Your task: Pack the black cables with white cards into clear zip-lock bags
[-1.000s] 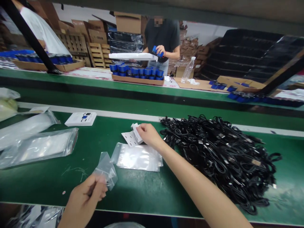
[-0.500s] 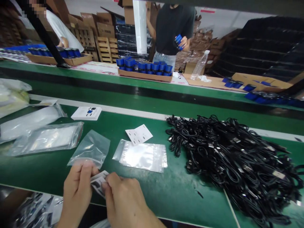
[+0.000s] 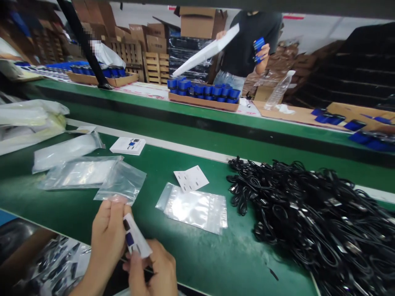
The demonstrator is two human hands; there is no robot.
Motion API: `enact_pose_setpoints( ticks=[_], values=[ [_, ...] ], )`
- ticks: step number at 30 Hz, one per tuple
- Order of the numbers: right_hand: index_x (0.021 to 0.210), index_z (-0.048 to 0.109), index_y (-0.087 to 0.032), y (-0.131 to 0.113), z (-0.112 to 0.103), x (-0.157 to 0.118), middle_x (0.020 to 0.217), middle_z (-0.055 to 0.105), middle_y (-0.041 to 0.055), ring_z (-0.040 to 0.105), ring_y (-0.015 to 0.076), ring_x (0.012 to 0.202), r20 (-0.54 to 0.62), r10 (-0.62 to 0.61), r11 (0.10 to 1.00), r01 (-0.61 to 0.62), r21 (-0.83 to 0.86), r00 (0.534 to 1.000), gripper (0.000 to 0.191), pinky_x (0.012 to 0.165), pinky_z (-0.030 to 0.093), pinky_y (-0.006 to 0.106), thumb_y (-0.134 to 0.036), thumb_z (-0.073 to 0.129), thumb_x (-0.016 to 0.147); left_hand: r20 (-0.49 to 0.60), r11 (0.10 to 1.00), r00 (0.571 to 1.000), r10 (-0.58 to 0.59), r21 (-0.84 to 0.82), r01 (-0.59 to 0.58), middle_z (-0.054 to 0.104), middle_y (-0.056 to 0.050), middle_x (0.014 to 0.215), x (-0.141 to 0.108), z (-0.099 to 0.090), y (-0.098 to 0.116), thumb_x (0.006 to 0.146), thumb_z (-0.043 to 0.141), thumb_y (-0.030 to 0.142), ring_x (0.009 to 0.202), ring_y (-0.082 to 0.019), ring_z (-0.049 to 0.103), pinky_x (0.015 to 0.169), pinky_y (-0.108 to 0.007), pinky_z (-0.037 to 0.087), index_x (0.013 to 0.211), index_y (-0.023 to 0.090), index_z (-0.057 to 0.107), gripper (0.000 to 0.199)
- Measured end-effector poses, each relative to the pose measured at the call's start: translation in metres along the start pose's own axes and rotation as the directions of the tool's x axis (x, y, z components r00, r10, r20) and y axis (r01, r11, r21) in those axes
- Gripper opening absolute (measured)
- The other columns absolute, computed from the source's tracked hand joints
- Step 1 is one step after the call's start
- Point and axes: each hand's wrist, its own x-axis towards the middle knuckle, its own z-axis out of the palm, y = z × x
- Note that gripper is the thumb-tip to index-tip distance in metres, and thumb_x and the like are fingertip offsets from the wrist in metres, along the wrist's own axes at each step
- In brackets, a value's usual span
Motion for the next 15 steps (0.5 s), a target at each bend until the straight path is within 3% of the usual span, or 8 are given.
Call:
enact_pose_setpoints(
  ticks=[3,7,9,12,13,15],
  values=[
    [0.076,0.064,-0.018,-0.01,-0.007,0.004,0.064,0.067,0.0048,0.063,0.0152,0.048,-0.076,-0.055,0.994,0.047,-0.096,0.996,0.033,0.05,0.054,0.024,-0.04,0.045,0.091,-0.004,0.999,0.999,0.047,0.014,-0.047,0.046,0.008,0.051,-0.001,0.001,-0.002,0.09,0.038,0.035,0.045,-0.012,0.046,0.044,-0.023,0.038,0.067,0.024,0.048,0.027],
    [0.072,0.065,-0.018,-0.018,-0.021,0.009,0.062,0.059,0.0012,0.058,0.0146,0.053,-0.072,-0.172,0.943,0.143,-0.302,0.983,0.014,0.052,0.048,0.024,-0.026,0.057,0.08,-0.02,0.995,0.996,0.09,0.042,-0.089,0.049,0.006,0.055,-0.006,0.003,0.0,0.087,0.041,0.033,0.051,-0.014,0.05,0.05,-0.024,0.041,0.068,0.024,0.049,0.023],
    [0.069,0.065,-0.018,-0.017,-0.025,0.012,0.064,0.057,0.0,0.054,0.0138,0.054,-0.055,-0.093,0.97,0.078,-0.229,0.994,0.01,0.05,0.046,0.023,-0.025,0.061,0.076,-0.032,0.995,0.995,0.091,0.051,-0.09,0.048,0.006,0.055,-0.009,0.004,0.003,0.087,0.041,0.033,0.052,-0.014,0.051,0.051,-0.025,0.04,0.068,0.024,0.047,0.022],
    [0.069,0.064,-0.017,-0.013,-0.028,0.016,0.061,0.052,-0.0029,0.048,0.0114,0.05,0.005,0.116,0.993,-0.116,-0.022,0.993,0.012,0.044,0.04,0.021,-0.029,0.065,0.073,-0.035,0.994,0.995,0.09,0.065,-0.087,0.05,0.005,0.058,-0.013,0.004,0.005,0.088,0.04,0.034,0.056,-0.015,0.054,0.053,-0.025,0.04,0.072,0.023,0.049,0.021],
    [0.067,0.063,-0.017,-0.012,-0.029,0.017,0.059,0.049,-0.0038,0.046,0.0107,0.049,0.013,0.139,0.99,-0.139,-0.006,0.99,0.015,0.043,0.038,0.021,-0.03,0.066,0.073,-0.031,0.994,0.995,0.09,0.072,-0.088,0.051,0.004,0.059,-0.013,0.005,0.005,0.088,0.04,0.034,0.057,-0.015,0.055,0.053,-0.025,0.04,0.074,0.023,0.05,0.021],
    [0.059,0.058,-0.017,-0.013,-0.032,0.018,0.055,0.046,-0.0047,0.043,0.01,0.049,-0.009,0.069,0.993,-0.07,-0.093,0.998,0.021,0.045,0.035,0.02,-0.028,0.066,0.075,-0.015,0.992,0.996,0.091,0.088,-0.089,0.052,0.004,0.059,-0.015,0.005,0.004,0.088,0.04,0.034,0.055,-0.015,0.054,0.052,-0.026,0.039,0.077,0.022,0.053,0.021]
  ],
)
